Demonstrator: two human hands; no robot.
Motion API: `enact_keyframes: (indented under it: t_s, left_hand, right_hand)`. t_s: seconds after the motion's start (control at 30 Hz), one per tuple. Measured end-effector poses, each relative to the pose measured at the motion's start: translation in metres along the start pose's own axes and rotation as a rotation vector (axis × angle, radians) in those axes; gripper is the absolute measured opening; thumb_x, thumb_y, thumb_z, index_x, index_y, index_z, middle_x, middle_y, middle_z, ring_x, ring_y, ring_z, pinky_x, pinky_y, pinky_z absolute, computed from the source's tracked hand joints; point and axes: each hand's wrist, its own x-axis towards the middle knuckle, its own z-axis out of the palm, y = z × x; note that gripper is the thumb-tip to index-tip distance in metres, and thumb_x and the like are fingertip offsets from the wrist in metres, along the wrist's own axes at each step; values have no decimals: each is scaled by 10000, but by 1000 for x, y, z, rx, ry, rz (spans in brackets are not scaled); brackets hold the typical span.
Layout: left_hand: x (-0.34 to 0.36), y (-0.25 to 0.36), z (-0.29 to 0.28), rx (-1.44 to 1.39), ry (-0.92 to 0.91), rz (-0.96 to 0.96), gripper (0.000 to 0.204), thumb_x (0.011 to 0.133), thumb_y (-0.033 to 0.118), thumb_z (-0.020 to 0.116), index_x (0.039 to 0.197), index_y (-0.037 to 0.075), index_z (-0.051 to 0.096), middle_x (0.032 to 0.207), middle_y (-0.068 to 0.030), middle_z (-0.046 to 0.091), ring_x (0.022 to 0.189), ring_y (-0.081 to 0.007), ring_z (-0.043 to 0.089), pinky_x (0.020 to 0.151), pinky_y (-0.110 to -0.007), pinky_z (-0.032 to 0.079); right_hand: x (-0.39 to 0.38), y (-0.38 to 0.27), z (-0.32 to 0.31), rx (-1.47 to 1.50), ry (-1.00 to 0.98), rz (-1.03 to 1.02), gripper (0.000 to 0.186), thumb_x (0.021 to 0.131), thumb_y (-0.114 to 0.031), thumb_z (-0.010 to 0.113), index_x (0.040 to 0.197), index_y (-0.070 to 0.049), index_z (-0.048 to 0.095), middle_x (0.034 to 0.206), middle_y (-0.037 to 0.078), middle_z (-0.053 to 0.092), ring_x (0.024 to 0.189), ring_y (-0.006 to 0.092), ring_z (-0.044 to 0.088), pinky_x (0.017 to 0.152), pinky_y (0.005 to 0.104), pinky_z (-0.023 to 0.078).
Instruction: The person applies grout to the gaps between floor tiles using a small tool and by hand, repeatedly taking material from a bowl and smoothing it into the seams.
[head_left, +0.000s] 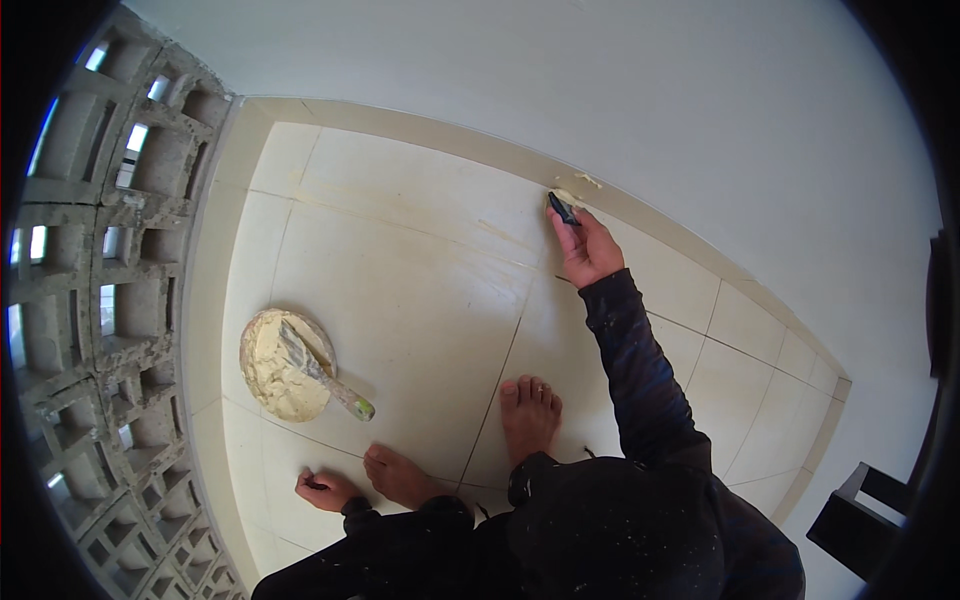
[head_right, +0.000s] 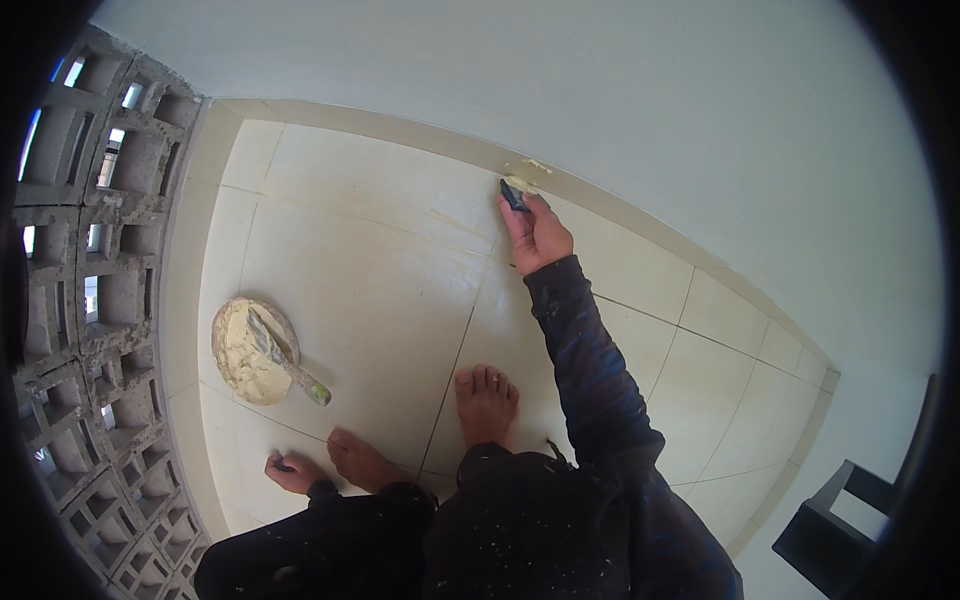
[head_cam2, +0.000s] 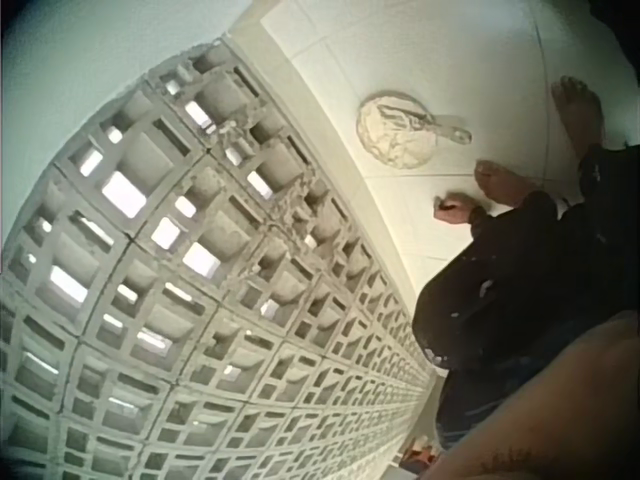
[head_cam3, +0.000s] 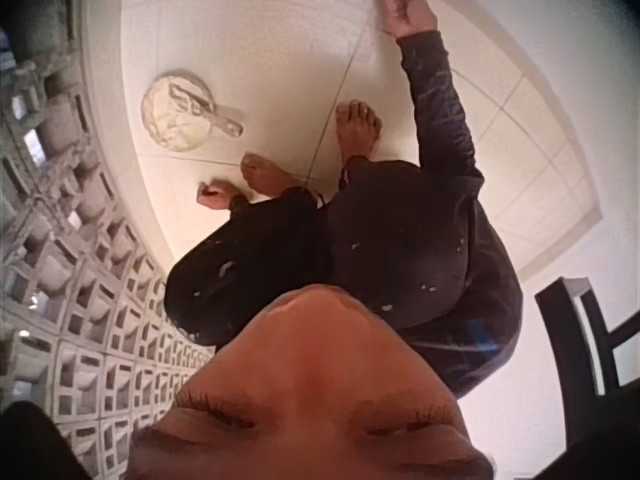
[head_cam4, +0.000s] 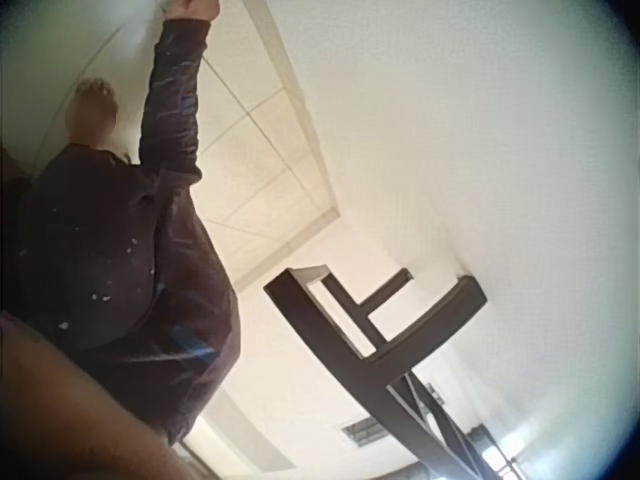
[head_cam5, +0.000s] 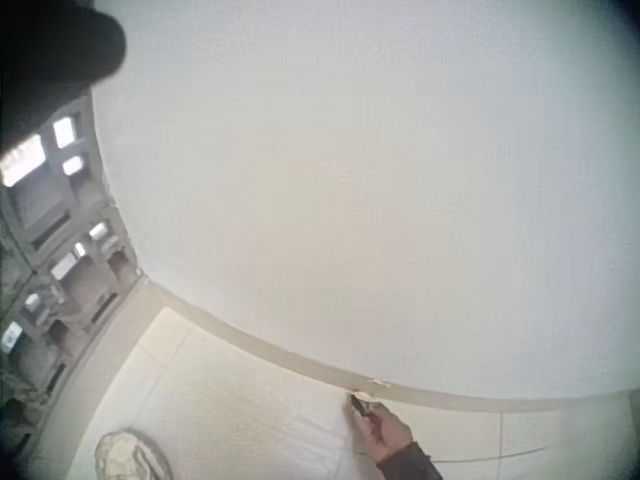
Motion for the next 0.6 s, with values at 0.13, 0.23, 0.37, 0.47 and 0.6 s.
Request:
enact_keyframes:
  t_s: [0.13, 0.23, 0.37, 0.47, 0.6]
  left_hand:
    - [3, -4, -2, 1, 52, 61, 248, 882, 70, 455, 1064, -54, 567, 1011, -186, 604, 880, -286, 583, 831, -387, 485]
    - [2, -4, -4, -6, -44, -77, 319, 881, 94, 455, 1140, -65, 552, 1120, -225, 616, 1030, -337, 599, 948, -424, 474]
    - [6, -11, -7, 100, -28, 26, 317, 886, 99, 453, 1139, -68, 547, 1125, -226, 612, 1038, -336, 595, 952, -421, 474]
    - [2, -4, -3, 20, -27, 1, 319, 889, 101, 450, 1142, -71, 540, 1134, -231, 613, 1043, -348, 597, 958, -426, 474]
    - [1, -2, -4, 36, -41, -15, 320, 896, 98, 449, 1152, -72, 536, 1156, -242, 614, 1053, -364, 602, 964, -431, 472]
  right_hand:
    - [-6, 4, 9, 72, -39, -45, 302, 1014, -21, 515, 1259, 154, 493, 1264, 255, 608, 1168, 359, 635, 1023, 351, 577]
    - [-12, -5, 14, 201, -87, -12, 312, 1011, -2, 507, 1275, 163, 484, 1270, 260, 598, 1173, 354, 631, 1026, 353, 577]
    - [-15, -1, 19, 388, -130, 44, 317, 996, 32, 513, 1277, 176, 482, 1262, 263, 596, 1172, 345, 632, 1010, 349, 588]
    - [-21, -9, 17, 485, -163, 63, 311, 988, 45, 515, 1268, 179, 490, 1268, 267, 593, 1167, 348, 636, 997, 347, 597]
    - [-21, -9, 12, 510, -173, 79, 313, 989, 41, 514, 1270, 177, 491, 1268, 269, 595, 1160, 350, 640, 993, 351, 600]
